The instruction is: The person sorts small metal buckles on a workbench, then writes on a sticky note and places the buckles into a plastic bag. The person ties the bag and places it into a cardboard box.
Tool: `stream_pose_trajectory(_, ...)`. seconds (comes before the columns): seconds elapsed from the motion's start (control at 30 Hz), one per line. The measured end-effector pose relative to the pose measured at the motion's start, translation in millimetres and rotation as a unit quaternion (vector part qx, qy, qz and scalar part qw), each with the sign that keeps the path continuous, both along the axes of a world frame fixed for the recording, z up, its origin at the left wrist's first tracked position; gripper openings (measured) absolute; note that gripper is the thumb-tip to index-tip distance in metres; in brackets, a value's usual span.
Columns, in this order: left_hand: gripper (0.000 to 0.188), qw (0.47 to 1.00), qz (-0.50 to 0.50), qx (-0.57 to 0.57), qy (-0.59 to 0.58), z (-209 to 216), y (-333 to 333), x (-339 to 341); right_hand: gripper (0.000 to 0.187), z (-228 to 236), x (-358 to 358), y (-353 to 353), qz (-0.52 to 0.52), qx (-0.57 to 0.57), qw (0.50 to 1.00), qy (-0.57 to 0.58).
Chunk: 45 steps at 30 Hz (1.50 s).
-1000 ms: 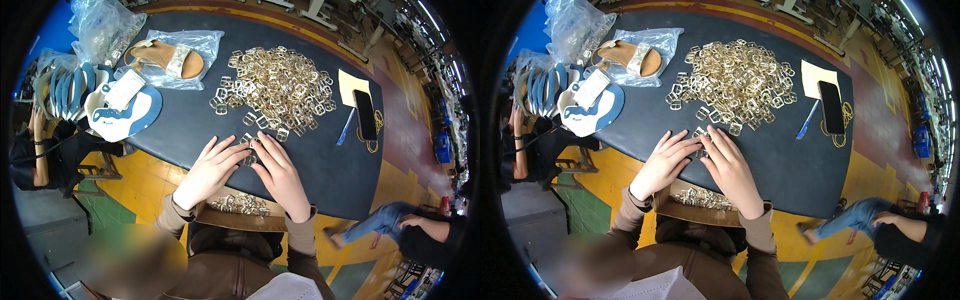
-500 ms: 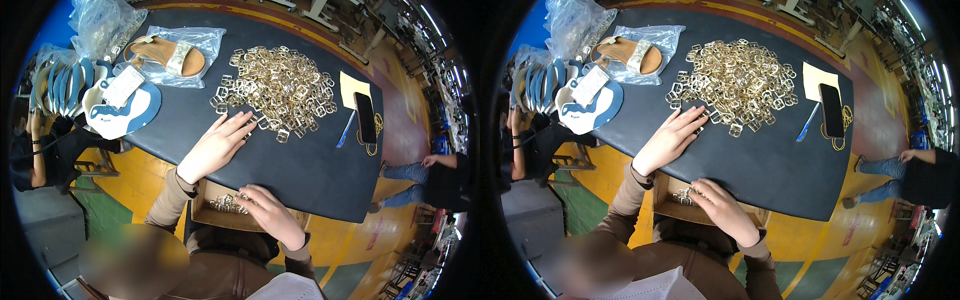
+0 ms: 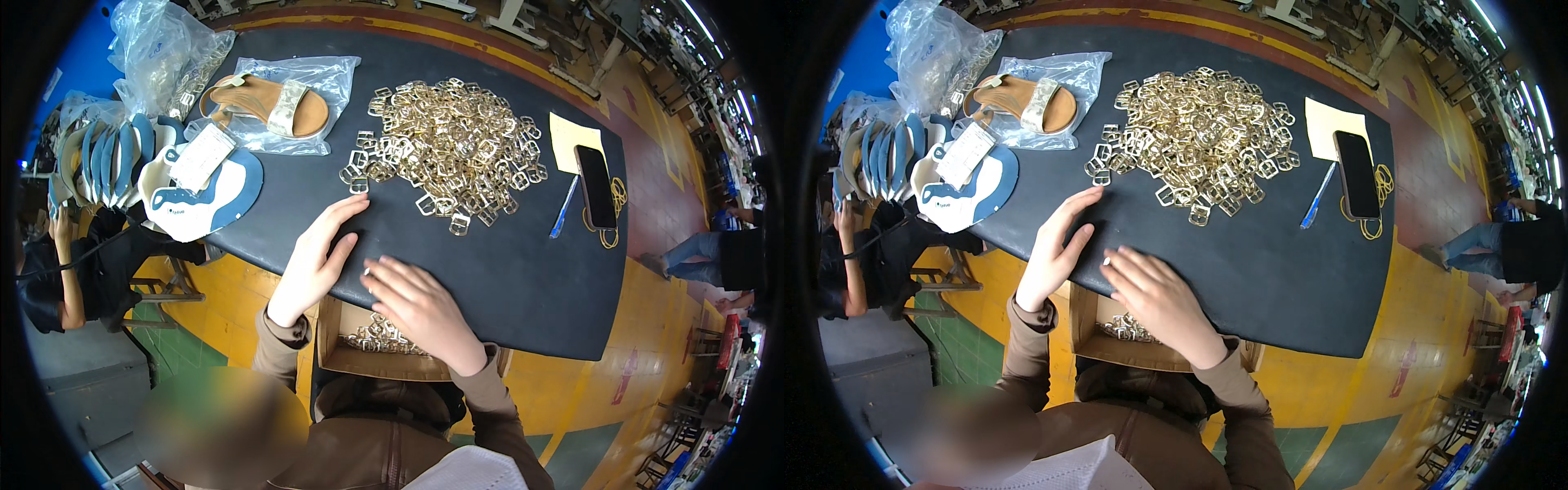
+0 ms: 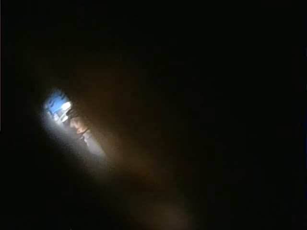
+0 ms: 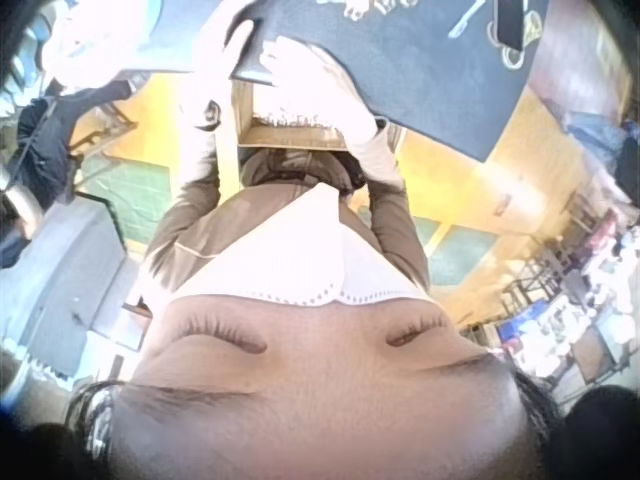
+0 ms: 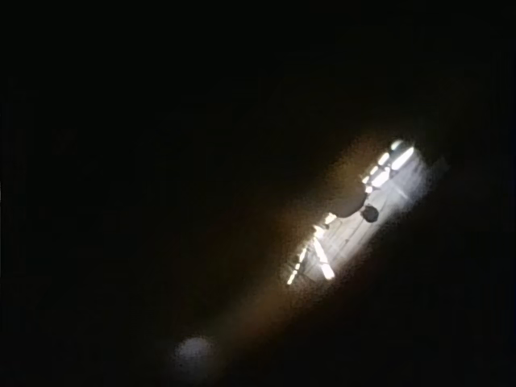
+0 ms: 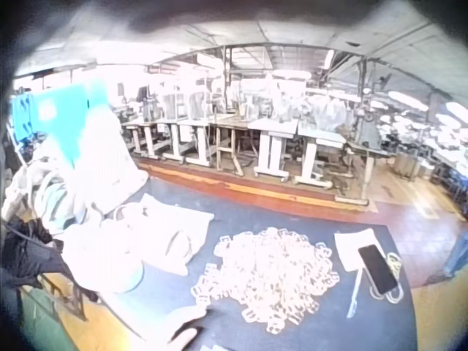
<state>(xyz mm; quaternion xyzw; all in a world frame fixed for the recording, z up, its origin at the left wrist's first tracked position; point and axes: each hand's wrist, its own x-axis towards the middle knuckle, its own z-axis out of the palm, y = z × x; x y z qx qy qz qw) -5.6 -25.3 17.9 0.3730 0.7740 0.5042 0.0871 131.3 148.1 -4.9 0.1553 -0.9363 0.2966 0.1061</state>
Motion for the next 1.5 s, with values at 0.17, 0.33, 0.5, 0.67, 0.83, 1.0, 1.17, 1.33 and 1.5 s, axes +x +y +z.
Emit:
stream_pose_trajectory(0.17, 0.044, 0.991, -0.077, -0.044, 0.099, 4.2, 44.6, -9.1, 0.032, 0.4, 42.8, 2.3, 0.085, -0.069, 0.993, -0.052)
stream_pose_trajectory(0.33, 0.053, 0.946, -0.076, -0.142, 0.282, -22.5, 81.3, -2.0, 0.036, 28.5, 65.2, 34.7, 0.028, -0.125, 0.99, -0.063)
stream_pose_trajectory(0.5, 0.057, 0.939, -0.125, -0.192, 0.258, -17.3, 60.6, 14.4, 0.034, 37.9, 45.1, 68.3, -0.185, -0.047, 0.982, 0.002)
stream_pose_trajectory(0.67, 0.053, 0.932, -0.138, -0.23, 0.245, -13.6, 37.7, 24.6, 0.044, 17.1, 2.9, 67.2, -0.197, 0.012, 0.98, 0.008)
stream_pose_trajectory(0.83, 0.044, 0.952, -0.143, -0.193, 0.19, -10.9, 24.7, 20.8, 0.041, 10.9, 21.4, 61.0, -0.129, 0.033, 0.99, -0.043)
stream_pose_trajectory(1.0, 0.031, 0.965, -0.08, -0.128, 0.213, -12.5, 26.6, 28.4, 0.035, 13.6, 43.6, 68.5, -0.141, -0.073, 0.987, -0.025)
stream_pose_trajectory(1.17, 0.032, 0.972, -0.019, -0.11, 0.209, -14.0, 24.9, 29.9, 0.044, 14.7, 33.4, 64.3, -0.175, 0.083, 0.981, -0.02)
stream_pose_trajectory(1.33, 0.034, 0.971, -0.017, -0.123, 0.203, -16.9, 26.3, 29.8, 0.045, 11.4, 57.5, 42.7, -0.009, -0.004, 0.996, -0.093)
stream_pose_trajectory(1.5, 0.037, 0.971, -0.099, -0.099, 0.195, -18.9, 16.5, 23.4, 0.043, 16.0, 70.4, 29.5, 0.059, -0.152, 0.981, -0.109)
